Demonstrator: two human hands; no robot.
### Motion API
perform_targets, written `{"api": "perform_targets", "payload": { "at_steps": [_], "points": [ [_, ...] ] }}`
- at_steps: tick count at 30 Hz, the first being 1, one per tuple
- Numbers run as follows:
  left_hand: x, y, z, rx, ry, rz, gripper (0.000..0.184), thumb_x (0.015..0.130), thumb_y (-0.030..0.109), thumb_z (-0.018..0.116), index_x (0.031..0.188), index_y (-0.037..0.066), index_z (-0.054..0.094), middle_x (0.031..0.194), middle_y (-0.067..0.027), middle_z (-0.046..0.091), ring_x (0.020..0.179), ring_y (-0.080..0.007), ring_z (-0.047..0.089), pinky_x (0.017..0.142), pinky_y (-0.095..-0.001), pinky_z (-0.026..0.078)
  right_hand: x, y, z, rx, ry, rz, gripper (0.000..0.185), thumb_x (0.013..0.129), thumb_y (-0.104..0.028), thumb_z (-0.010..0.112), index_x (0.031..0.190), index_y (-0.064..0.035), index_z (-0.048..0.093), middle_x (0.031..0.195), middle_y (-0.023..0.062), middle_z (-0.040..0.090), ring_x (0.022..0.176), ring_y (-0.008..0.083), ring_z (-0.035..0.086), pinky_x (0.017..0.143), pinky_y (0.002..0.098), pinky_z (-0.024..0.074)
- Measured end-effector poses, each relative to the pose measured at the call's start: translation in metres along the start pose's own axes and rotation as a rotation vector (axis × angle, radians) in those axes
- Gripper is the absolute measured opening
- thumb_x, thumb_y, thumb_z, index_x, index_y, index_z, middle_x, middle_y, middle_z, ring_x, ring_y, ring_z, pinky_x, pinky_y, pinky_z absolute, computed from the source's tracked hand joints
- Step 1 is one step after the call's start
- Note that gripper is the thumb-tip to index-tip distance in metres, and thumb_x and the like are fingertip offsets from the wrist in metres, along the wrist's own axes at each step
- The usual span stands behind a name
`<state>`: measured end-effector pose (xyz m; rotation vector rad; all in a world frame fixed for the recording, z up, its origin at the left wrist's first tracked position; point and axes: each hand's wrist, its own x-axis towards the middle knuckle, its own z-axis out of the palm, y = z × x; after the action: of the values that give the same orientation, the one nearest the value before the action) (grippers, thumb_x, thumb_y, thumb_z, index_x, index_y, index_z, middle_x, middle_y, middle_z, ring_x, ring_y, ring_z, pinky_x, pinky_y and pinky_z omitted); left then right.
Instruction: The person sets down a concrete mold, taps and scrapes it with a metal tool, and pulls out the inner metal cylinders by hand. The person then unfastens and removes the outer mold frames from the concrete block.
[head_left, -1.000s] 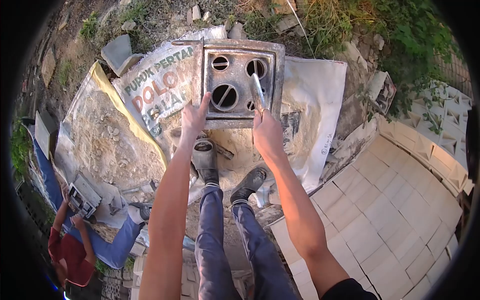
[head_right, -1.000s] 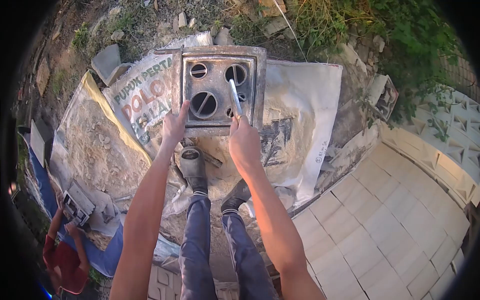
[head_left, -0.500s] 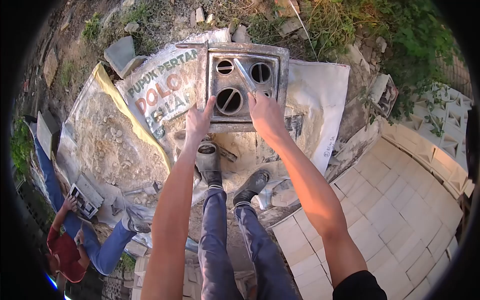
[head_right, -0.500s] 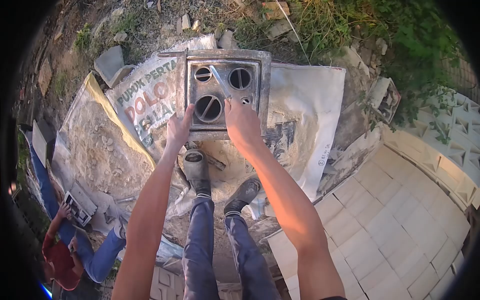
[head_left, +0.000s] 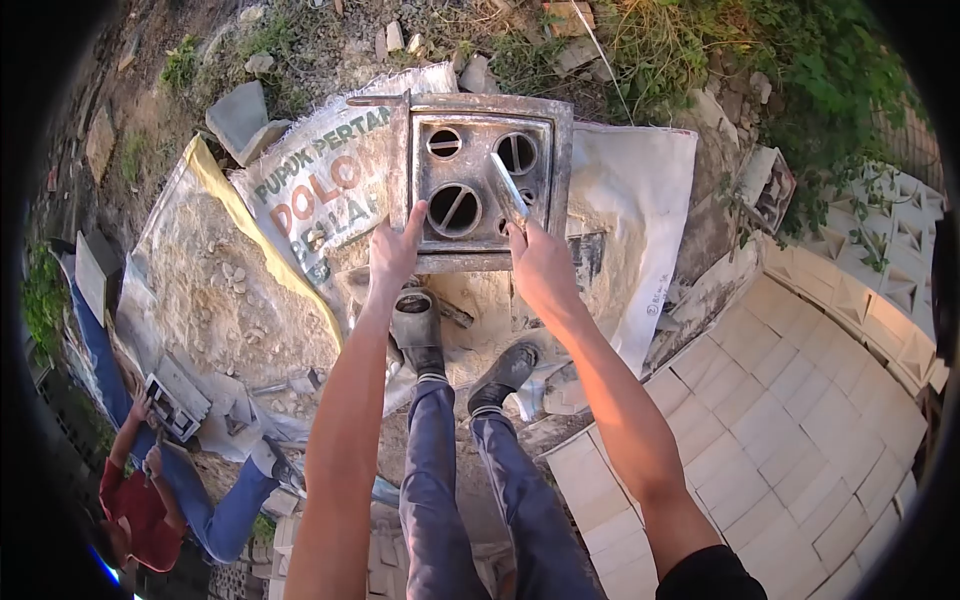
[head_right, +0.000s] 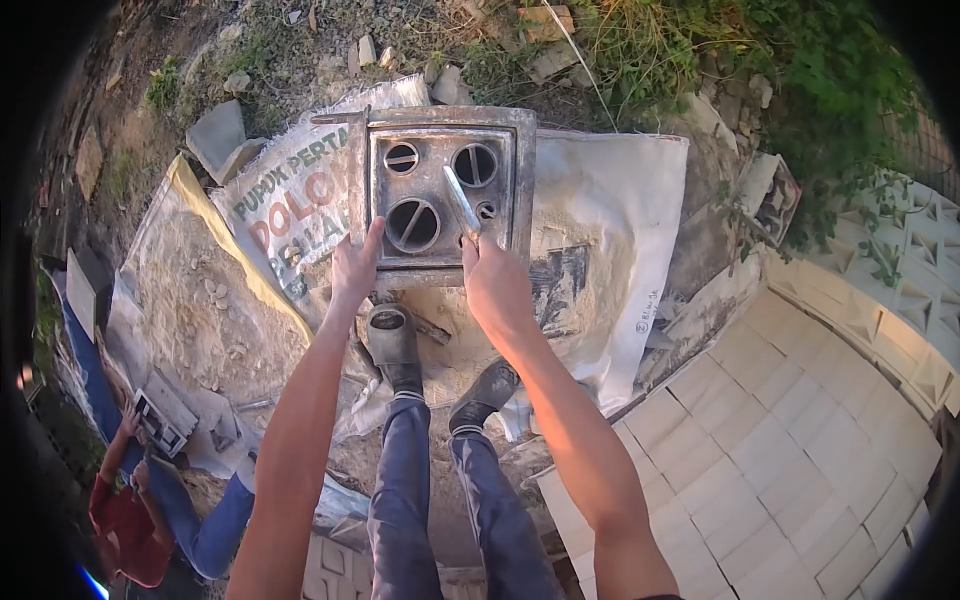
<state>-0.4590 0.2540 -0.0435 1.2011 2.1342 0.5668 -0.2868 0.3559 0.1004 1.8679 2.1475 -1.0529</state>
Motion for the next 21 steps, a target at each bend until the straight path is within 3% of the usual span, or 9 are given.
{"api": "perform_targets", "payload": {
  "at_steps": [2,5,8,10,12,16,18,21],
  "points": [
    [0.004,0.019,-0.015,-0.306,0.027,-0.401,0.093,0.082,0.072,0.052,0.125,-0.011,0.051,0.109,-0.0362,0.06,0.105,-0.0496,0.058,0.093,-0.0489,0.044,-0.01,-0.007,-0.018,-0.053,-0.072,0.107,0.031,0.098,-0.028,0.048,0.1,0.0005,0.059,0.07,0.0287,0.062,0.071,0.0469,0.062,0.063,0.0538,0.0483],
    [0.002,0.034,-0.03,-0.336,-0.005,-0.436,0.098,0.081,0.073,0.051,0.125,-0.014,0.049,0.111,-0.0375,0.058,0.107,-0.0495,0.057,0.095,-0.049,0.043,-0.017,0.023,-0.002,-0.053,-0.12,0.041,0.032,0.098,-0.027,0.047,0.097,0.0026,0.059,0.07,0.0287,0.061,0.071,0.0473,0.062,0.062,0.0538,0.0484],
    [0.004,0.023,-0.018,-0.235,-0.002,-0.499,0.099,0.08,0.075,0.051,0.121,-0.016,0.051,0.107,-0.0381,0.059,0.107,-0.0467,0.058,0.094,-0.0486,0.044,-0.027,0.007,-0.012,-0.07,-0.115,0.03,0.034,0.098,-0.026,0.047,0.097,0.0054,0.058,0.07,0.0297,0.061,0.071,0.0477,0.062,0.062,0.0539,0.0488],
    [0.001,0.015,-0.017,-0.248,0.009,-0.313,0.1,0.079,0.075,0.051,0.118,-0.016,0.053,0.105,-0.0384,0.06,0.106,-0.045,0.059,0.093,-0.0478,0.044,-0.04,-0.002,0.001,0.007,-0.075,0.089,0.033,0.098,-0.025,0.046,0.096,0.0063,0.057,0.069,0.0302,0.061,0.071,0.048,0.062,0.063,0.0539,0.0488],
    [0.002,0.037,-0.034,-0.332,-0.033,-0.474,0.1,0.079,0.076,0.051,0.116,-0.017,0.054,0.105,-0.0379,0.06,0.106,-0.0448,0.06,0.093,-0.0474,0.044,-0.051,-0.009,0.013,0.074,-0.028,0.147,0.033,0.098,-0.024,0.046,0.096,0.0071,0.056,0.069,0.0307,0.061,0.071,0.0482,0.062,0.063,0.054,0.0488],
    [0.004,0.012,-0.009,-0.26,0.042,-0.431,0.092,0.081,0.072,0.053,0.113,-0.014,0.056,0.105,-0.0366,0.061,0.105,-0.0451,0.059,0.091,-0.0479,0.044,-0.061,-0.027,0.025,0.24,-0.043,0.22,0.035,0.098,-0.024,0.045,0.092,0.0085,0.055,0.072,0.0342,0.059,0.075,0.0513,0.059,0.068,0.0546,0.0452],
    [-0.001,0.0,-0.002,-0.223,-0.023,-0.35,0.091,0.081,0.071,0.053,0.114,-0.014,0.056,0.106,-0.0359,0.061,0.107,-0.0456,0.058,0.092,-0.0478,0.044,-0.069,-0.031,0.034,0.306,-0.019,0.403,0.036,0.098,-0.024,0.044,0.092,0.009,0.056,0.073,0.0344,0.059,0.077,0.0516,0.059,0.069,0.0543,0.0449],
    [0.004,0.004,-0.006,-0.276,0.023,-0.294,0.091,0.083,0.071,0.051,0.114,-0.014,0.056,0.105,-0.0356,0.061,0.106,-0.0477,0.057,0.092,-0.0485,0.043,-0.066,-0.026,0.029,0.245,-0.011,0.312,0.034,0.098,-0.023,0.044,0.093,0.0076,0.056,0.073,0.0324,0.061,0.076,0.0499,0.061,0.067,0.0545,0.0472]
  ]
}}
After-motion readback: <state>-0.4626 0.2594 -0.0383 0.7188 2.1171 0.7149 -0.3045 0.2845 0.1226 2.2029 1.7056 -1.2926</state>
